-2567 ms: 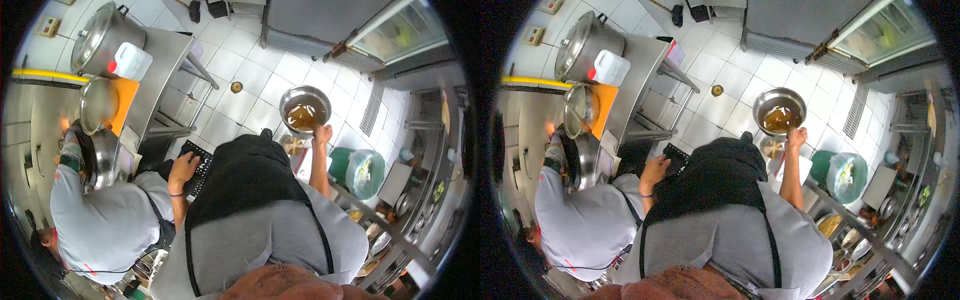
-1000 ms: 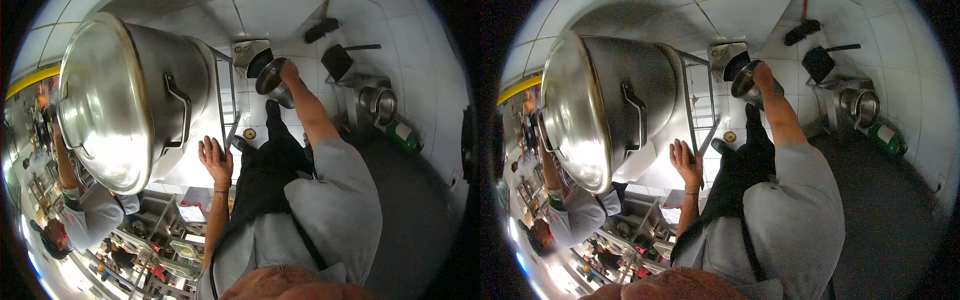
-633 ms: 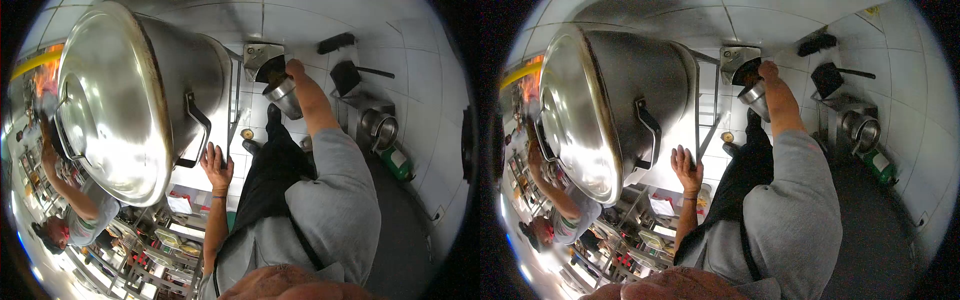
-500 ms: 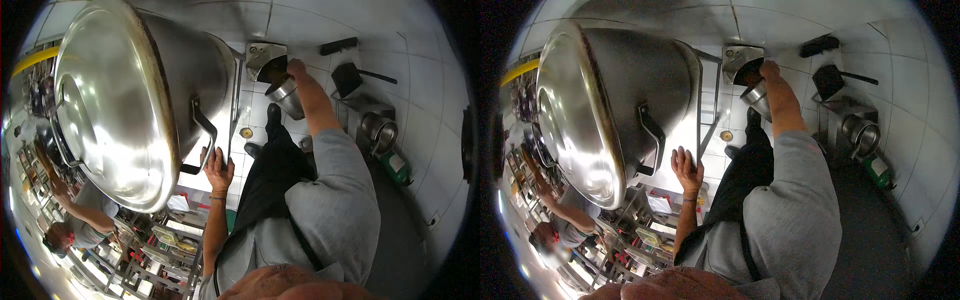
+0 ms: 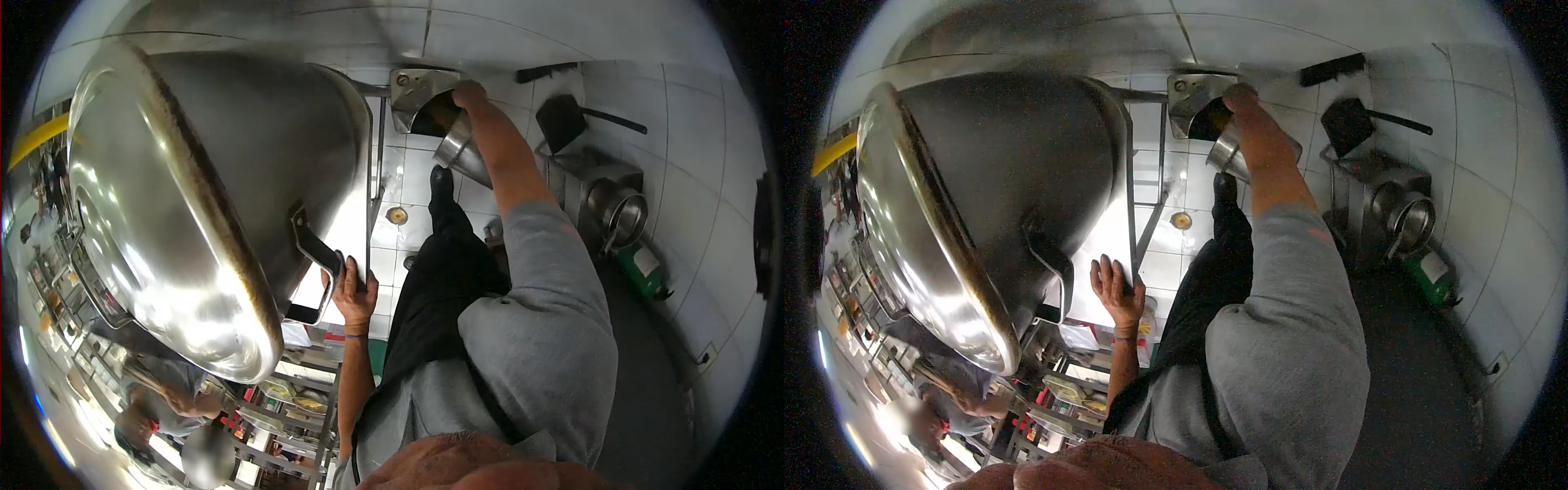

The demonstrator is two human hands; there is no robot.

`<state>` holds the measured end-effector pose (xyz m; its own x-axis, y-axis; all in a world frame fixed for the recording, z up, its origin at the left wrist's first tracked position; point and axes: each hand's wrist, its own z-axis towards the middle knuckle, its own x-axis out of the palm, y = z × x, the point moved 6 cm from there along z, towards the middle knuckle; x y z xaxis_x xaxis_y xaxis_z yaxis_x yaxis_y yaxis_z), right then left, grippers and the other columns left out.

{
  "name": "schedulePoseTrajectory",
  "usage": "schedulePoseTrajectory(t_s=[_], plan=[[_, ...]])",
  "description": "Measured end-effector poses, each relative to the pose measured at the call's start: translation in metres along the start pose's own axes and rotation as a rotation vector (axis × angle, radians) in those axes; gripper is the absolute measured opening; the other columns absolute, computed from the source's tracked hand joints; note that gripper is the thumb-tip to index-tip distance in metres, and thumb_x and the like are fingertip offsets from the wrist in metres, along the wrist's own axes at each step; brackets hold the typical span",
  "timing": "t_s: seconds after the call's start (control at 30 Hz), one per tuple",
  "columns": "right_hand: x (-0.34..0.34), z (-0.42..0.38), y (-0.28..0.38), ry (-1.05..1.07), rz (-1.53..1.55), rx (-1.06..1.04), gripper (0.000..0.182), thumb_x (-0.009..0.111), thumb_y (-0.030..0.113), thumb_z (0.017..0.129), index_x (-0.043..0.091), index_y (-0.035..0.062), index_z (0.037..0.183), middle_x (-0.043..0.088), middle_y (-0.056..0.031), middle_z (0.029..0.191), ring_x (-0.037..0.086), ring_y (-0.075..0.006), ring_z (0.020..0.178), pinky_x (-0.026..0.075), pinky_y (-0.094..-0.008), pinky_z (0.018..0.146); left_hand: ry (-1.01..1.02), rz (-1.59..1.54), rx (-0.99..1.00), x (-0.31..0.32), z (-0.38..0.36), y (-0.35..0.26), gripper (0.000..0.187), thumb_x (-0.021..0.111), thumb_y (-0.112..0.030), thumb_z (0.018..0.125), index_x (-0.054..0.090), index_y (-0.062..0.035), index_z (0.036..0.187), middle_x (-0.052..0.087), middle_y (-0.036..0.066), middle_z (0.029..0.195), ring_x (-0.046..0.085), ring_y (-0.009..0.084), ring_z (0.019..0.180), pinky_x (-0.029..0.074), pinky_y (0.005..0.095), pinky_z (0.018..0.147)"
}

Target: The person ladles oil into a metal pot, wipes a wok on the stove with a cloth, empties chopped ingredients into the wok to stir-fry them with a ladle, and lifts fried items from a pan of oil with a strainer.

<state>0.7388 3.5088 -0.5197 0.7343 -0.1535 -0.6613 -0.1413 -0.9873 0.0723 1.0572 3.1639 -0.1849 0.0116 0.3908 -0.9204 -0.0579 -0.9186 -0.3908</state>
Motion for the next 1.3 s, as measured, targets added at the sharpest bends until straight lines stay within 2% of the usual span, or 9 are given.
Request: schedulePoseTrajectory(t_s=[0.1, 0.4, 0.57, 0.77, 0.83, 0.9, 1.03, 1.1, 1.3], plan=[[0.003, 0.010, -0.007, 0.002, 0.127, 0.128, 0.034, 0.059, 0.015, 0.083, 0.070, 0.0092, 0.114, 0.065, -0.0129, 0.123, 0.062, -0.0316, 0.113, 0.052, -0.0433, 0.093, -0.018, -0.059, -0.023, 0.001, -0.001, 0.000, 0.067, 0.067, -0.012, 0.077, 0.046, -0.0121, 0.141, 0.043, 0.018, 0.148, 0.036, 0.0471, 0.135, 0.031, 0.0572, 0.109], [0.007, 0.017, 0.003, 0.093, -0.062, -0.095, 0.030, 0.056, 0.011, 0.083, 0.071, 0.0060, 0.109, 0.067, -0.0123, 0.120, 0.066, -0.0296, 0.108, 0.056, -0.0425, 0.086, -0.020, -0.080, -0.055, 0.001, -0.001, -0.003, 0.069, 0.067, -0.012, 0.079, 0.044, -0.0158, 0.144, 0.040, 0.017, 0.150, 0.035, 0.0462, 0.136, 0.032, 0.0557, 0.109], [0.019, 0.035, -0.018, -0.041, 0.501, 0.212, 0.018, 0.060, 0.009, 0.081, 0.070, 0.0027, 0.095, 0.069, -0.0187, 0.096, 0.071, -0.0286, 0.084, 0.059, -0.0382, 0.065, -0.023, -0.077, -0.075, 0.003, -0.003, 0.000, 0.068, 0.067, -0.013, 0.081, 0.044, -0.0157, 0.144, 0.041, 0.016, 0.150, 0.035, 0.0465, 0.136, 0.032, 0.0560, 0.109], [0.063, 0.089, -0.001, -0.003, 1.297, 0.371, 0.022, 0.070, 0.016, 0.080, 0.067, 0.0045, 0.099, 0.066, -0.0160, 0.079, 0.070, -0.0276, 0.076, 0.058, -0.0438, 0.058, -0.020, -0.011, -0.033, 0.002, -0.002, -0.001, 0.065, 0.067, -0.016, 0.083, 0.045, -0.0147, 0.143, 0.042, 0.016, 0.149, 0.034, 0.0458, 0.137, 0.030, 0.0557, 0.110], [0.085, 0.139, 0.000, -0.136, 0.816, 0.045, 0.029, 0.072, 0.024, 0.082, 0.065, 0.0054, 0.103, 0.066, -0.0148, 0.080, 0.069, -0.0293, 0.077, 0.057, -0.0472, 0.059, -0.003, 0.008, -0.015, 0.000, -0.001, -0.002, 0.065, 0.068, -0.016, 0.082, 0.045, -0.0143, 0.143, 0.042, 0.016, 0.150, 0.032, 0.0450, 0.138, 0.029, 0.0555, 0.110], [0.093, 0.139, 0.013, -0.353, -0.094, -0.280, 0.046, 0.068, 0.044, 0.085, 0.064, 0.0073, 0.112, 0.068, -0.0124, 0.094, 0.067, -0.0310, 0.089, 0.053, -0.0478, 0.072, 0.007, -0.012, -0.018, 0.003, -0.006, 0.002, 0.066, 0.069, -0.016, 0.082, 0.045, -0.0148, 0.144, 0.042, 0.016, 0.149, 0.031, 0.0434, 0.140, 0.028, 0.0548, 0.112], [0.059, 0.076, 0.018, -0.323, 0.549, 0.128, 0.044, 0.067, 0.037, 0.086, 0.063, 0.0024, 0.112, 0.068, -0.0163, 0.099, 0.066, -0.0314, 0.096, 0.054, -0.0469, 0.077, 0.045, 0.051, 0.003, 0.002, 0.001, -0.005, 0.058, 0.062, -0.030, 0.089, 0.049, -0.0016, 0.138, 0.040, 0.020, 0.149, 0.031, 0.0434, 0.139, 0.026, 0.0549, 0.113], [0.048, 0.055, 0.016, -0.361, 0.696, 0.265, 0.042, 0.066, 0.033, 0.086, 0.062, 0.0000, 0.112, 0.067, -0.0182, 0.101, 0.065, -0.0316, 0.099, 0.054, -0.0465, 0.079, 0.047, 0.034, -0.004, 0.001, 0.002, -0.009, 0.059, 0.066, -0.024, 0.086, 0.050, -0.0053, 0.139, 0.041, 0.018, 0.150, 0.031, 0.0436, 0.139, 0.027, 0.0540, 0.112], [0.027, 0.011, 0.029, -0.384, 0.858, 0.272, 0.036, 0.062, 0.023, 0.088, 0.062, -0.0054, 0.110, 0.067, -0.0231, 0.106, 0.064, -0.0318, 0.106, 0.055, -0.0457, 0.083, 0.020, 0.021, 0.048, 0.000, 0.002, -0.010, 0.064, 0.070, -0.014, 0.084, 0.046, -0.0114, 0.143, 0.038, 0.015, 0.152, 0.030, 0.0427, 0.140, 0.027, 0.0542, 0.112]])
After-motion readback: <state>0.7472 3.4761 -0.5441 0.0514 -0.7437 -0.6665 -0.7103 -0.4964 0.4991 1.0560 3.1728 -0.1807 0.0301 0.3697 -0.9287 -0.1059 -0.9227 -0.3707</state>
